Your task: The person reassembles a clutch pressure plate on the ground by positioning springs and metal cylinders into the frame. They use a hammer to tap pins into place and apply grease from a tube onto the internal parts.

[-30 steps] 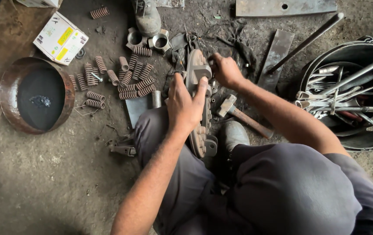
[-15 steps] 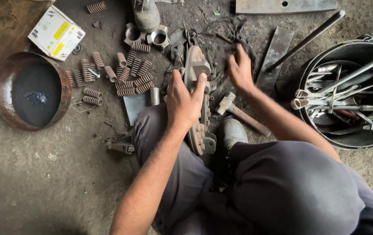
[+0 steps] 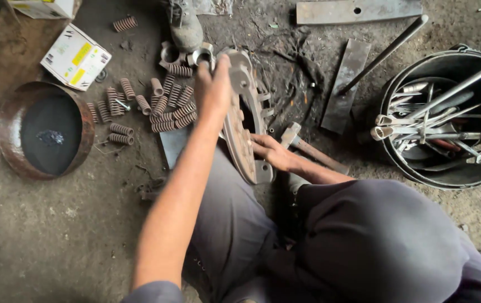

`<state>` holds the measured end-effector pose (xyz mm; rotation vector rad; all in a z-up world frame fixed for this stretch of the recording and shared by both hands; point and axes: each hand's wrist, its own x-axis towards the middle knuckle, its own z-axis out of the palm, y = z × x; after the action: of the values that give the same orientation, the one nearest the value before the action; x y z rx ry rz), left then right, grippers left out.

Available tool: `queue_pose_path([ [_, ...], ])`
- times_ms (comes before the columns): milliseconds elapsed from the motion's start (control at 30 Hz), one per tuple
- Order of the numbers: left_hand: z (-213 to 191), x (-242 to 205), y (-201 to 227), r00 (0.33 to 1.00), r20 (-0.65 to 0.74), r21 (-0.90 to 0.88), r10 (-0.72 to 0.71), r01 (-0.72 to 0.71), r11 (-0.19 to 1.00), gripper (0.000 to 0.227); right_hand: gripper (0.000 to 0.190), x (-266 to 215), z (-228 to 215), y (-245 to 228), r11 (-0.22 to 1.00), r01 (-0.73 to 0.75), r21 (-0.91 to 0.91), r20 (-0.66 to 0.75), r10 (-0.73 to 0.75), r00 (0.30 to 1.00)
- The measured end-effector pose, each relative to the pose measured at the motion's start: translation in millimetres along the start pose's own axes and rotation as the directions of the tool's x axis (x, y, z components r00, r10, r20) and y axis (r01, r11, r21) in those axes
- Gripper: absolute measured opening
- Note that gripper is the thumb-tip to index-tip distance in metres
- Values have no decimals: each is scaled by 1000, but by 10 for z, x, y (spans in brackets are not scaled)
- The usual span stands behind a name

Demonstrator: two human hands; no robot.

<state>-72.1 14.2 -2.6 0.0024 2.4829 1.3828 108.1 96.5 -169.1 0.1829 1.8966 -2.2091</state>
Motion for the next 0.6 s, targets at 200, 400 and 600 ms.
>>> queue_pose_path([
  [200, -12, 649, -199, 945, -311, -295, 106, -201, 934, 56, 51, 221, 114, -339, 939, -208, 275, -159, 258, 953],
  [400, -181, 277, -282, 956, -293, -539, 14, -177, 824, 42, 45, 130, 314, -958, 760, -464, 456, -170, 586, 792],
  [600, -374, -481, -195, 979, -177, -383, 100, -162, 909, 42, 42, 266, 162, -774, 604, -432, 669, 6, 577, 816],
])
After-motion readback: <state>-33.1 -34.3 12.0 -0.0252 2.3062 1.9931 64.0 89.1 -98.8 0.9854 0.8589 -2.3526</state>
